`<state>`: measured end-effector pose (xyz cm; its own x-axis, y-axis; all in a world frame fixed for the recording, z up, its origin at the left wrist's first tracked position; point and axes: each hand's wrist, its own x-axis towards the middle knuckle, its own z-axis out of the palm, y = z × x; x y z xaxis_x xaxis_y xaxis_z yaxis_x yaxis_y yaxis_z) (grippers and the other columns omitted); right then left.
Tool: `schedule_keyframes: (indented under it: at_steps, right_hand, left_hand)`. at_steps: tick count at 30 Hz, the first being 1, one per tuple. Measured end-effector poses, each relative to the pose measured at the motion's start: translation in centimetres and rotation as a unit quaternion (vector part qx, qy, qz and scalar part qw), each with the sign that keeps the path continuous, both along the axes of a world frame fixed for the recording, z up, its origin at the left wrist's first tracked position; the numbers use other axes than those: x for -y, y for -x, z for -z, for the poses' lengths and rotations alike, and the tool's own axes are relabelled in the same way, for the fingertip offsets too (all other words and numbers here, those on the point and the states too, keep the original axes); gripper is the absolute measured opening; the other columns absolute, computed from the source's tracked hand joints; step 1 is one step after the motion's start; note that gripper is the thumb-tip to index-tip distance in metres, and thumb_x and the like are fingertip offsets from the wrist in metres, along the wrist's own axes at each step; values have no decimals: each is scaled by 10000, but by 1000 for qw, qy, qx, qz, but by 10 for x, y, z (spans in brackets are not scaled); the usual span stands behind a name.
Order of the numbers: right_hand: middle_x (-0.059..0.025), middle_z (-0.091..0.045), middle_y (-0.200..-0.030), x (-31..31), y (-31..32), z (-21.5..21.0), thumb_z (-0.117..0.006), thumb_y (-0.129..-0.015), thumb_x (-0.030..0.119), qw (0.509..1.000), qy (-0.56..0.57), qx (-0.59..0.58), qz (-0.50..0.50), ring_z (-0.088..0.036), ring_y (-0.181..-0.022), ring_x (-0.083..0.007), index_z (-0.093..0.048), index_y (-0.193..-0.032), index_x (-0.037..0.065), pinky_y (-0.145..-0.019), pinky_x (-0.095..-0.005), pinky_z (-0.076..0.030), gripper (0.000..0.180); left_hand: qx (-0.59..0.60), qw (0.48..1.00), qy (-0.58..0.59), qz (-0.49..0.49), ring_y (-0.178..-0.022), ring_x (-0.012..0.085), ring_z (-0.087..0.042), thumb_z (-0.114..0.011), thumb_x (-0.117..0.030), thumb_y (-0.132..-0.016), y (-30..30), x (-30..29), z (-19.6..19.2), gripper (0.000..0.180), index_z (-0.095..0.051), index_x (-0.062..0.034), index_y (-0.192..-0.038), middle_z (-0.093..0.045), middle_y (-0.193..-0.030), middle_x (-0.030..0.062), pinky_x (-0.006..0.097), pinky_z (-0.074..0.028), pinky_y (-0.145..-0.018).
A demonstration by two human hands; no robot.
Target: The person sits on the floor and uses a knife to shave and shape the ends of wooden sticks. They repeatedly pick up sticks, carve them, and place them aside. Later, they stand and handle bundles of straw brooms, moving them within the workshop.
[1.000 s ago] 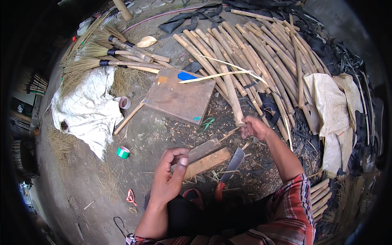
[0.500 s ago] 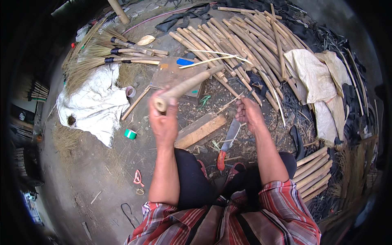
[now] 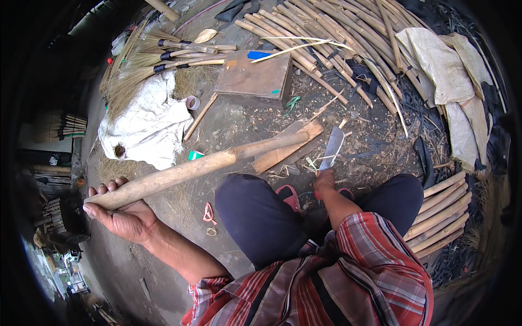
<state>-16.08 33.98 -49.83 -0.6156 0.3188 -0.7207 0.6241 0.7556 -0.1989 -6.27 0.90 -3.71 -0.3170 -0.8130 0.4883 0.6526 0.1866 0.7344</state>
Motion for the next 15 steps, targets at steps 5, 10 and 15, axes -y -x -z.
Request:
schedule_keyframes:
  at_steps: [5, 10, 15]
  right_hand:
    - [-247, -705, -1120, 13, 12, -42, -727, -828, 274, 969, 103, -90, 204, -690, -1119, -317, -659, -1050, -21, -935, -404, -543, 375]
    - [-258, -721, -985, 19, 8, -123, -640, -867, 292, 931, 230, -173, 226, -710, -969, -403, -659, -993, -31, -842, -477, -528, 346]
    - [-277, -692, -875, 22, -17, -156, -599, -911, 293, 909, 223, -353, -24, -678, -881, -488, -650, -980, 34, -784, -539, -528, 273]
  left_hand:
    - [19, 998, -31, -48, -885, 221, -570, -475, -523, -1062, 3, -4, 3, 550, -484, -29, -1302, -519, -974, 80, 456, -505, -862]
    - [21, 998, -49, -44, -850, 233, -542, -405, -566, -1058, 1, 7, 1, 586, -479, -36, -1297, -481, -969, 96, 449, -490, -819]
    - [17, 995, -34, -95, -795, 221, -508, -444, -652, -1013, -11, 17, 3, 675, -470, -36, -1288, -433, -933, 90, 441, -480, -794]
